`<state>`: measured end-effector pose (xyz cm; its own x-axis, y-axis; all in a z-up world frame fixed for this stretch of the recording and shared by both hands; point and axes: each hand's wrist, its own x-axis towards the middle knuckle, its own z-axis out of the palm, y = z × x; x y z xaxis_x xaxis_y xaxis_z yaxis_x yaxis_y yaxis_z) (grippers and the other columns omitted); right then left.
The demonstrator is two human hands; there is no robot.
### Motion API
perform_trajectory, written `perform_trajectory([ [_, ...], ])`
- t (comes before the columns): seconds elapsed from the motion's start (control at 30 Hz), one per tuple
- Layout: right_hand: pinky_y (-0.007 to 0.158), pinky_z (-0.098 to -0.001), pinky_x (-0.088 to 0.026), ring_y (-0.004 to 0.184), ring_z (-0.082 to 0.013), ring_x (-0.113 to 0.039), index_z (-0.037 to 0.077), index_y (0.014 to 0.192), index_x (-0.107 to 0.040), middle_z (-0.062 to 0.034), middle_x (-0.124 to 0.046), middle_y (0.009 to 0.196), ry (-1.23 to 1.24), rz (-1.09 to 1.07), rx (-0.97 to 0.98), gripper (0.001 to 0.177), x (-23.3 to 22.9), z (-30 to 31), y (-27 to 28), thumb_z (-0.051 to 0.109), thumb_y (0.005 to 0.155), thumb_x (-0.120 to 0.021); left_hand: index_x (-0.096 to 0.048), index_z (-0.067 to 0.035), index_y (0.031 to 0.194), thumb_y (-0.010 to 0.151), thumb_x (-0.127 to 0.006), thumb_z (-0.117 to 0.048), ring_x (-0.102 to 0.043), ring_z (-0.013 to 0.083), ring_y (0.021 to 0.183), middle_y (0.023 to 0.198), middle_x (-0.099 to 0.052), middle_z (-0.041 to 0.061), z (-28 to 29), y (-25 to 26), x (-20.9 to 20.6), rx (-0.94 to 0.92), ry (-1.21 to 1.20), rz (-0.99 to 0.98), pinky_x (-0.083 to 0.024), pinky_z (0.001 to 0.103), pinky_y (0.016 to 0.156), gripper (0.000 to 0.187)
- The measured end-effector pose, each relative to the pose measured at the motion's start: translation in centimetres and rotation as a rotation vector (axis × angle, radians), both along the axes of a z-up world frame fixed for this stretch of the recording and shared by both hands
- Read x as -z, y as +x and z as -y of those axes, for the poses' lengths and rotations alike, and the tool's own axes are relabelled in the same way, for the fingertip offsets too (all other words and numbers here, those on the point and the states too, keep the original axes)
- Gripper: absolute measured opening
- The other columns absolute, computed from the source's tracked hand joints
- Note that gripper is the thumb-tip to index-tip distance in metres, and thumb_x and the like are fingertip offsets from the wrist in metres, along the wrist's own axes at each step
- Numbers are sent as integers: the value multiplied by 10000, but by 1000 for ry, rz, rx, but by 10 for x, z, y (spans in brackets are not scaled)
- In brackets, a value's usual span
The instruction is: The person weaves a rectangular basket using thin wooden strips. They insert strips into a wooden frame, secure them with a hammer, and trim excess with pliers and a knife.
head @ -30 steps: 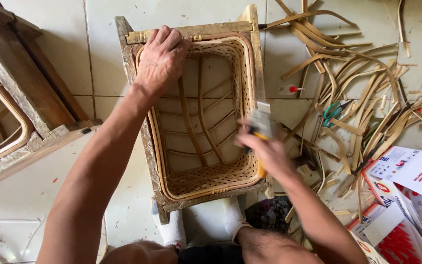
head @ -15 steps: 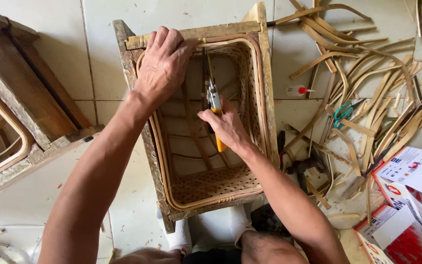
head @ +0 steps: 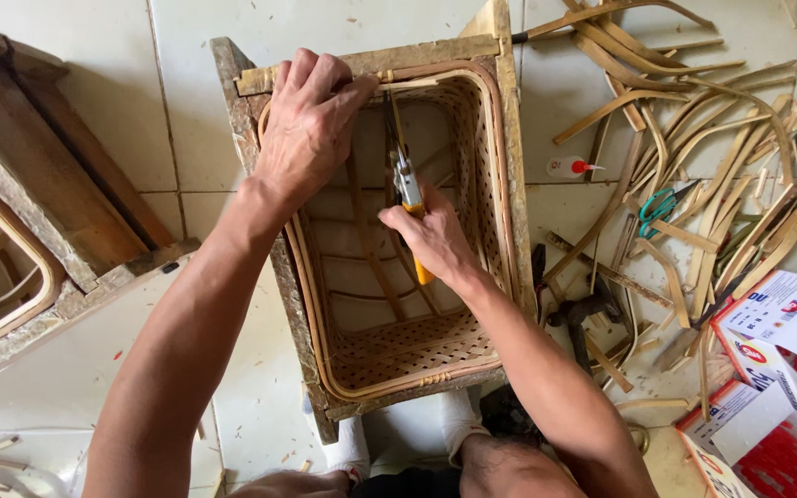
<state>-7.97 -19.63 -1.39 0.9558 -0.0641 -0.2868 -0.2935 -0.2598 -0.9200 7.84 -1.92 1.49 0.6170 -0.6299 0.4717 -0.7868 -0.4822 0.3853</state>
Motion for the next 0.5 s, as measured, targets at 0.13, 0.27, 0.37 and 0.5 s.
perform_trajectory([
  [0.13,581,-353,-444,631,-142,-465,38,1114,-590,10,-467,714,-46,-20,-3,338,-3,-3,9,291,904,-665,-753,-73,1235,1013,-705,-50,-513,249,1049,1090,-560,52,0,-1,1,-1,10,2,-439,405,925,229],
  [0.27,538,-348,-476,611,-134,-465,46,1160,-564,9,-457,734,-36,-67,13,368,-6,-7,18,287,895,-645,-757,-85,1255,1002,-710,-49,-513,243,1053,1092,-563,47,0,0,3,-3,20,2,-439,401,927,260],
  [0.37,544,-333,-516,626,-126,-511,58,1196,-560,23,-506,774,-62,-16,7,375,-6,-9,21,298,916,-632,-747,-72,1232,1018,-703,-45,-511,234,1062,1111,-566,43,-2,-1,8,-12,42,13,-441,392,934,220],
  [0.5,624,-354,-514,703,-153,-537,30,1129,-575,-19,-529,813,-13,-44,37,338,-11,-6,24,238,886,-683,-748,-76,1236,995,-711,-42,-511,240,1074,1116,-561,49,0,1,10,-3,33,10,-444,401,941,246],
])
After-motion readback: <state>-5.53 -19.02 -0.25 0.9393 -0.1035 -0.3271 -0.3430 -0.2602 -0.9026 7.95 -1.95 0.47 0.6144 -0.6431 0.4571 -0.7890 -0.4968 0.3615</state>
